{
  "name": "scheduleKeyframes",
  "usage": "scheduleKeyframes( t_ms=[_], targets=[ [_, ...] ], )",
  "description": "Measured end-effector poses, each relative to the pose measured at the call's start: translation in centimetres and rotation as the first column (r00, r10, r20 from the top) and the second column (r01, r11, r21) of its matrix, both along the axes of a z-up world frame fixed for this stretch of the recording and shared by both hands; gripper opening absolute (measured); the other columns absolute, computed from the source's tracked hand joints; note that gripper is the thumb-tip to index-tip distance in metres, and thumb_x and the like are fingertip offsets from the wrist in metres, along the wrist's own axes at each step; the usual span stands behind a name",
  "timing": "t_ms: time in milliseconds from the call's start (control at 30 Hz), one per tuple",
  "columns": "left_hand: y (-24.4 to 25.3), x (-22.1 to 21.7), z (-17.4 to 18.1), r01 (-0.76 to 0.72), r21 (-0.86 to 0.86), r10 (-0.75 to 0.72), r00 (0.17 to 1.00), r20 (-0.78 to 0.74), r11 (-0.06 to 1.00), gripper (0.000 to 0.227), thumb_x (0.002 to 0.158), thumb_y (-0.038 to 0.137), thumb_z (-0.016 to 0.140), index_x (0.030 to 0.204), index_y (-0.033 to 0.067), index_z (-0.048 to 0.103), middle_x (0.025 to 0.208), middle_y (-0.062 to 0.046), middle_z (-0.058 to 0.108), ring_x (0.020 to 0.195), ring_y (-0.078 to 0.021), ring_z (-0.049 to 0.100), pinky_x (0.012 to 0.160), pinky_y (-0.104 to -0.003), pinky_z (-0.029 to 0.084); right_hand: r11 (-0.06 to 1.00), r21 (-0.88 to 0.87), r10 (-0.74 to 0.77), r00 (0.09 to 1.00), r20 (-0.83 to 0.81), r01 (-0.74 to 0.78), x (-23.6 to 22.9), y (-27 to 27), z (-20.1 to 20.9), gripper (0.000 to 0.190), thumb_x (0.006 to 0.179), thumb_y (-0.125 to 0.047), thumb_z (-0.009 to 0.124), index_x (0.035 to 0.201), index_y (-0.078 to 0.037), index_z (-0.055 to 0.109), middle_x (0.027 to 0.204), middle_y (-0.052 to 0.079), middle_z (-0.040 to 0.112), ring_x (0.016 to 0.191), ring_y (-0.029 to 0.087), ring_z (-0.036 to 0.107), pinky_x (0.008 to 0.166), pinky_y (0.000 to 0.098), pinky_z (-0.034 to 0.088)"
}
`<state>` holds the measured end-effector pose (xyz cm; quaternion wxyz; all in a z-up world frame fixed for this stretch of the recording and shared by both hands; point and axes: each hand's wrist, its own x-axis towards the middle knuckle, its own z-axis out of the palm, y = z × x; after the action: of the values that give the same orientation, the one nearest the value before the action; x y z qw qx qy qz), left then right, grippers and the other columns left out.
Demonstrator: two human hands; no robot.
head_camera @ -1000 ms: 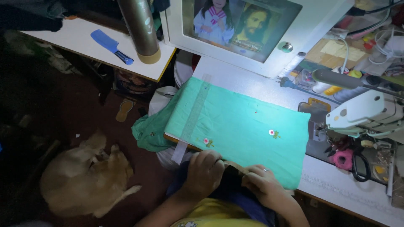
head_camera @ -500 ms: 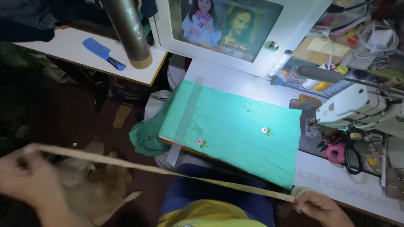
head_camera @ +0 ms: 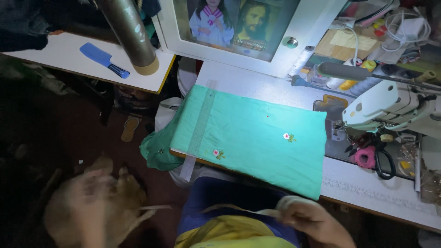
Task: The person is measuring and marking a piece of green fabric on a sewing table using a ruler and a measuring tape.
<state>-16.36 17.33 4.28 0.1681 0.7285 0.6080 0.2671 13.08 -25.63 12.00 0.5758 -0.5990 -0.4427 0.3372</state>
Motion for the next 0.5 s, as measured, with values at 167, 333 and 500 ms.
scheduleKeyframes(
  t_ms=[167,333,500],
  targets=[
    [-14.0,9.1,10.2,0.961,-0.256,-0.652,0.129,0.747,-0.104,0.055,0.093,0.025,0.067,0.145,0.0136,0.053,0.146,-0.003,0.058,0.135,-0.0123,0.053,0.112,-0.028,0.04,0.979,-0.043,0.171,0.923,-0.345,-0.198,-6.1,7.3,7.3,0.011,0.105,-0.012,0.057,0.106,-0.002,0.059,0.125,0.018,0.057,0.119,0.025,0.059,0.103,0.0353,0.046],
    [-14.0,9.6,7.4,0.835,-0.445,-0.564,0.207,0.799,-0.323,0.014,0.098,0.023,0.07,0.097,0.0117,0.062,0.085,0.006,0.054,0.081,-0.0041,0.048,0.071,-0.024,0.042,0.919,-0.103,0.37,0.922,-0.114,-0.381,-3.1,7.5,6.2,0.022,0.105,-0.023,0.057,0.098,-0.003,0.064,0.105,0.013,0.064,0.097,0.026,0.066,0.087,0.0374,0.053],
    [-9.2,6.9,12.7,0.573,-0.81,-0.929,0.354,0.11,0.123,0.019,0.094,0.055,0.068,0.089,0.0377,0.075,0.08,0.024,0.071,0.081,0.015,0.063,0.075,-0.012,0.052,0.933,-0.078,0.36,0.92,0.156,-0.352,-0.8,1.9,4.9,0.037,0.107,-0.032,0.059,0.089,0.0,0.062,0.081,0.014,0.058,0.071,0.035,0.057,0.067,0.0426,0.049]
  ],
)
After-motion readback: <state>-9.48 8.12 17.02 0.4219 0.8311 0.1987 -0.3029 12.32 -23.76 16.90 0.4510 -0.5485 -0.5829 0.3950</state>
